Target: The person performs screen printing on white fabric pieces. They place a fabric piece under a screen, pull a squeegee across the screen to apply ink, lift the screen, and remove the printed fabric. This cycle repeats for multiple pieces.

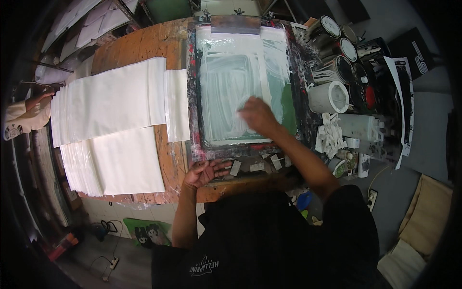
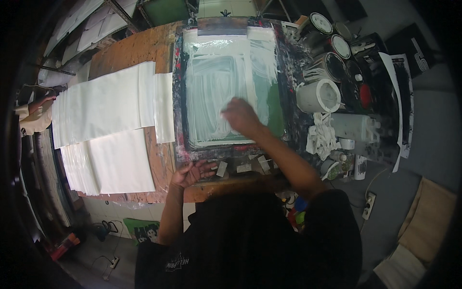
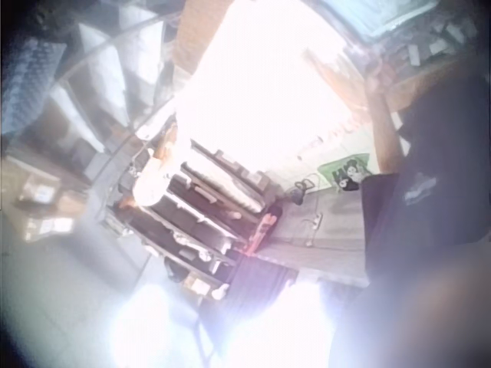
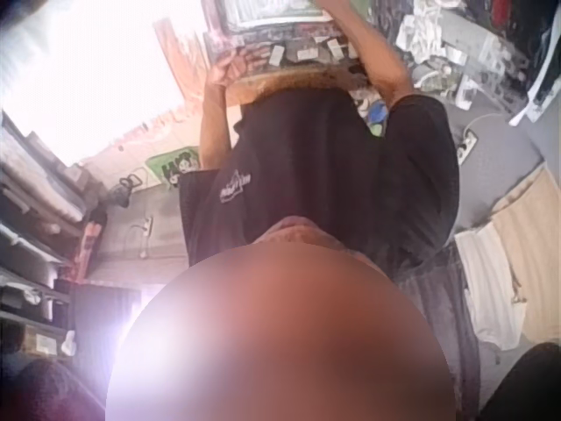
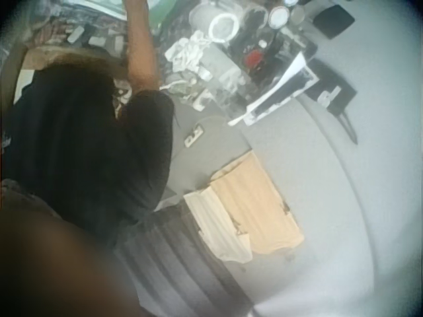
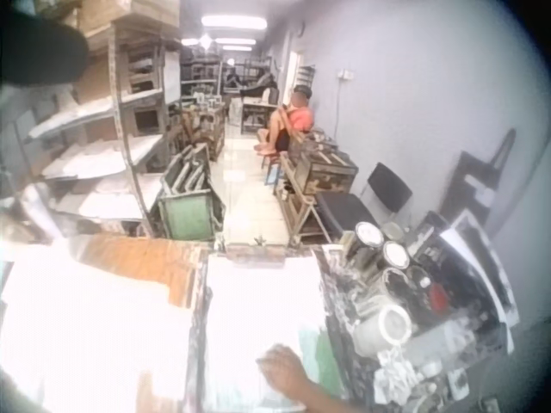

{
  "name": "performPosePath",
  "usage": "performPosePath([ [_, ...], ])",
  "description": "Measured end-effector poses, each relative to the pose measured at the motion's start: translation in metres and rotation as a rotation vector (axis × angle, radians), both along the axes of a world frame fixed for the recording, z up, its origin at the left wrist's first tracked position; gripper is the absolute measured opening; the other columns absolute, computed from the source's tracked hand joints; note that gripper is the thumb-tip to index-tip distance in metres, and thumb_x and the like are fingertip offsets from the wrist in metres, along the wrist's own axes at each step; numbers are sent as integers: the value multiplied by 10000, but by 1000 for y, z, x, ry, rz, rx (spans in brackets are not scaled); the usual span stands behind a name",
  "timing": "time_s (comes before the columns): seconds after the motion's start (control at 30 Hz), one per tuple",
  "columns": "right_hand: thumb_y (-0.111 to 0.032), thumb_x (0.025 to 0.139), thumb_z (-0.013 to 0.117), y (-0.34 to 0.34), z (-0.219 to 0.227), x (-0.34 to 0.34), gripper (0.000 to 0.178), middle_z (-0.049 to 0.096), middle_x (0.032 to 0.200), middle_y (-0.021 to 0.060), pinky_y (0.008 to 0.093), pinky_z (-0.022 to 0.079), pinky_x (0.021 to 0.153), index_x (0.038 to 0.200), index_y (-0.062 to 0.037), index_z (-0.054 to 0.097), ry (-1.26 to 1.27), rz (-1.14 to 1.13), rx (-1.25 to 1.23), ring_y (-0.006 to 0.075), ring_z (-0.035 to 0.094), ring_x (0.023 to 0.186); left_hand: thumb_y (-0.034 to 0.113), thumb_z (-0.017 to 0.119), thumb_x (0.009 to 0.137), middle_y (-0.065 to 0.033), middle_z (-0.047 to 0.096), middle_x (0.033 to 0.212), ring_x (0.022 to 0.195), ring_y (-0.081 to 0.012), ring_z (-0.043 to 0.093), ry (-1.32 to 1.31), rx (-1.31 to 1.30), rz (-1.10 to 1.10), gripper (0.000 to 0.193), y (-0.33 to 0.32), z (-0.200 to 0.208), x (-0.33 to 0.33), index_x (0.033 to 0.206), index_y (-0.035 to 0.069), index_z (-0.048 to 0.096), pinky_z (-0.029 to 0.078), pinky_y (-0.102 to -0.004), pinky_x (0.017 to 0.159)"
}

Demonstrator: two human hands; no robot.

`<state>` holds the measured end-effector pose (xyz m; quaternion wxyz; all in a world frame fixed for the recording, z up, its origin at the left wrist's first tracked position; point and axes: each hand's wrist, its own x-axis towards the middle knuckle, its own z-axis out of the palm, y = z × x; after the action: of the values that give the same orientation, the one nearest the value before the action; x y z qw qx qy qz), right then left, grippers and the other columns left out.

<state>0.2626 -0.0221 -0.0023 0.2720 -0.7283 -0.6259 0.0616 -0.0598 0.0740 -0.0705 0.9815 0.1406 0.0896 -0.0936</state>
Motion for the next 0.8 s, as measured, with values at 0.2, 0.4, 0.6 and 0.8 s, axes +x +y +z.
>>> performPosePath([
  [0.2,-87,780,748,91,-20,-1,104,612,802,47,392,453,800,876,-123,767,-96,-62,69,268,547,870,477,560,999,-276,369,1573,1488,-379,324,16,16,0,611,0,0,-3,1448,63,539,229,-577,1225],
  [0.4,-78,755,720,151,-47,50,116,650,837,61,433,468,861,838,-144,767,-220,-158,153,283,588,911,488,568,990,-284,373,1568,1483,-398,322,84,39,22,693,-1,16,3,1489,19,463,233,-569,1215],
  [0.6,-54,801,683,66,-9,109,237,683,926,106,451,465,838,1017,-101,770,-269,-262,-115,323,581,948,509,589,975,-321,374,1549,1473,-410,335,37,29,23,735,-3,-7,-9,1476,-11,457,242,-562,1213],
  [0.8,0,744,694,-50,8,5,260,676,921,87,443,455,830,984,-68,763,-64,20,-229,292,585,963,395,539,1026,-267,437,1530,1483,-388,335,6,-44,13,510,1,1,1,1391,43,589,258,-586,1211],
])
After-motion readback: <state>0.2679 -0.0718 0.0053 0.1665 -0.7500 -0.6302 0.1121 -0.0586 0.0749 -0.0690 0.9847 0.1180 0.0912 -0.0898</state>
